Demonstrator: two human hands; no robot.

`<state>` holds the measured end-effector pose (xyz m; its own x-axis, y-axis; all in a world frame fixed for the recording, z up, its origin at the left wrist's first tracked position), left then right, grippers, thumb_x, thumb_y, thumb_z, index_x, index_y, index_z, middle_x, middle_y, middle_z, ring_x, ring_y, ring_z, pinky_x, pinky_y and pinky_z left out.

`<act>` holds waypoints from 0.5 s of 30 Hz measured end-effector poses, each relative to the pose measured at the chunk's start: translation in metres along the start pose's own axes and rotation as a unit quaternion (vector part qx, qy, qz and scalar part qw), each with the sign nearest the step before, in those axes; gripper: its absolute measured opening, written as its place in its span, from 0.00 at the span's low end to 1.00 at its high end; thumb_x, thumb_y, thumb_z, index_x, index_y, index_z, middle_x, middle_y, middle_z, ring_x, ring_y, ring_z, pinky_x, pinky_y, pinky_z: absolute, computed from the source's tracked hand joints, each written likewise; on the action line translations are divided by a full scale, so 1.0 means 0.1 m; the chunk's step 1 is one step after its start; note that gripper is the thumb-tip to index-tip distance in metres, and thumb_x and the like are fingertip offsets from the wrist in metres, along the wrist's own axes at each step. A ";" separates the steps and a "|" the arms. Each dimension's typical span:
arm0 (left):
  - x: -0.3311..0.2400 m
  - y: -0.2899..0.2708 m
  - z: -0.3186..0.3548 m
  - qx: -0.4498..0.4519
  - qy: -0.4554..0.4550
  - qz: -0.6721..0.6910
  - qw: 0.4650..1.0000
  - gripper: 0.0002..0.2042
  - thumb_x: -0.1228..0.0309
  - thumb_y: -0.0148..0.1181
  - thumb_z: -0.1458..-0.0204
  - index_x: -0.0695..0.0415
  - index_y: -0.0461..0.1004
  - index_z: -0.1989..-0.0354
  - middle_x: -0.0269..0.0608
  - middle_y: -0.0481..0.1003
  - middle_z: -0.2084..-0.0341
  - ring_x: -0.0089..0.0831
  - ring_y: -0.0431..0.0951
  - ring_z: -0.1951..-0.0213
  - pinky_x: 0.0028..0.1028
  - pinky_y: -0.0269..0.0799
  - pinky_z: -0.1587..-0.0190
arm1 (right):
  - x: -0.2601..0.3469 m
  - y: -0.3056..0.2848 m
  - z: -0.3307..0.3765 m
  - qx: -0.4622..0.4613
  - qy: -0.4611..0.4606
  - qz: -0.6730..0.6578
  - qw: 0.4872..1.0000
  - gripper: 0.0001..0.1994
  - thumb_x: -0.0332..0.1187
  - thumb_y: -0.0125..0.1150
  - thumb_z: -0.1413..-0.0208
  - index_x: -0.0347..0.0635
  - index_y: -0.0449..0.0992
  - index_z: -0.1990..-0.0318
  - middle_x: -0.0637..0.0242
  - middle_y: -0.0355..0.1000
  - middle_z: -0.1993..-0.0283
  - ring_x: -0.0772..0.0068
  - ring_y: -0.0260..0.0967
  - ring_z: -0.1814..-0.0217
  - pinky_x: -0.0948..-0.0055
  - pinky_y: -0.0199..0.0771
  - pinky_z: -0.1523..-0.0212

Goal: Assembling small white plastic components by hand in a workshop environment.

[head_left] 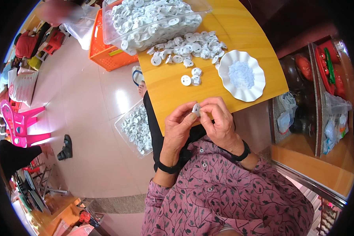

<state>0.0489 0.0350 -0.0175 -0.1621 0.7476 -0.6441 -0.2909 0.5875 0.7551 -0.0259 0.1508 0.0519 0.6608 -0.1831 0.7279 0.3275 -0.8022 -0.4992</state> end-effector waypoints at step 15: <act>0.01 0.05 -0.18 -0.031 -0.059 0.067 0.996 0.18 0.73 0.59 0.38 0.66 0.70 0.41 0.47 0.78 0.55 0.35 0.81 0.57 0.28 0.80 0.55 | -0.63 -0.54 0.08 -0.070 0.027 0.210 0.975 0.11 0.24 0.64 0.46 0.35 0.73 0.56 0.57 0.71 0.52 0.53 0.69 0.50 0.58 0.66 0.46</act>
<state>0.0302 0.0331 -0.0163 -0.0935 0.8512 -0.5164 -0.3315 0.4624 0.8223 -0.0791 0.2101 0.0291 0.6783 -0.5393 0.4991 -0.0621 -0.7189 -0.6924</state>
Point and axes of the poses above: each hand's wrist, its own z-axis away from the middle knuckle, its own y-axis out of the palm, x = y × z, the point moved 3 cm from there along -z, towards the middle knuckle
